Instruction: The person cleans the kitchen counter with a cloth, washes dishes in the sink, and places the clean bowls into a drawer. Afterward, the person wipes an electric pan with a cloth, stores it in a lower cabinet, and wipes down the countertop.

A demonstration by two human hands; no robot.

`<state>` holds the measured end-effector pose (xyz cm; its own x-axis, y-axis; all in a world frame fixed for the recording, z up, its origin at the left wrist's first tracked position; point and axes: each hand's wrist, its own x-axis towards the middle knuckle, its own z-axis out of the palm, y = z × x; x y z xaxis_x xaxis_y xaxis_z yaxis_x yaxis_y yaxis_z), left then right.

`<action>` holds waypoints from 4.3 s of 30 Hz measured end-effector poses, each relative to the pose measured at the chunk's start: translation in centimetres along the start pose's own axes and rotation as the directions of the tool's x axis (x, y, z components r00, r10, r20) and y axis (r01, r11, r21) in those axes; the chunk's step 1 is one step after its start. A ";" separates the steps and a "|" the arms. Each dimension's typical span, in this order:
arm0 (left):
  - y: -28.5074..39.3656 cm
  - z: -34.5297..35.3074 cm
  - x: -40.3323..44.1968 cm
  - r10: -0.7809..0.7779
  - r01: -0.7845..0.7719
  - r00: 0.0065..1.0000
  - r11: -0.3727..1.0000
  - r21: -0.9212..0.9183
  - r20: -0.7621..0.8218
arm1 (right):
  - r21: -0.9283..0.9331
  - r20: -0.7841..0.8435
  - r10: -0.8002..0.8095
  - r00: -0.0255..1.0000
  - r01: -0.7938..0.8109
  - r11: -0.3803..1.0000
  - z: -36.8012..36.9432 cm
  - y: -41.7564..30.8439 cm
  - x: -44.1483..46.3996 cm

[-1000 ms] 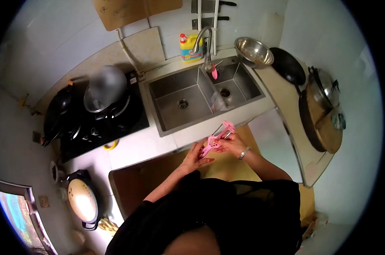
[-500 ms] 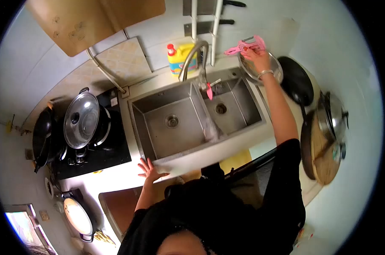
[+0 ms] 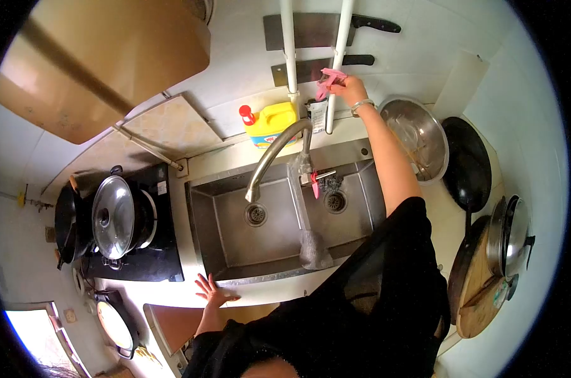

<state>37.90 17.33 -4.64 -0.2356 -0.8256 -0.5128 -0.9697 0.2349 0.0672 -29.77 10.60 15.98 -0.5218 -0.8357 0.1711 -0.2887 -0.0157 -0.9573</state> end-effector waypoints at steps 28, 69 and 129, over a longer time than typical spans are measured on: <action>-1.4 1.6 1.4 -0.074 0.064 0.988 0.995 0.077 0.137 | -0.620 -0.699 0.375 0.610 -0.777 0.108 -18.4 14.8 -19.4; -0.6 0.4 0.6 0.015 -0.014 1.000 0.998 -0.053 0.015 | -0.880 0.400 0.160 0.903 0.427 -0.207 9.0 -0.1 2.0; -2.2 2.2 1.0 0.070 -0.071 0.997 0.997 -0.011 -0.040 | 0.414 -0.122 0.013 0.992 0.039 0.910 6.0 9.4 -4.2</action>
<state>39.95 17.17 -7.19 -0.3054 -0.8270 -0.4721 -0.9513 0.2871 0.1124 -25.43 10.68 4.85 -0.6196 -0.7625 0.1863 0.0490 -0.2744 -0.9604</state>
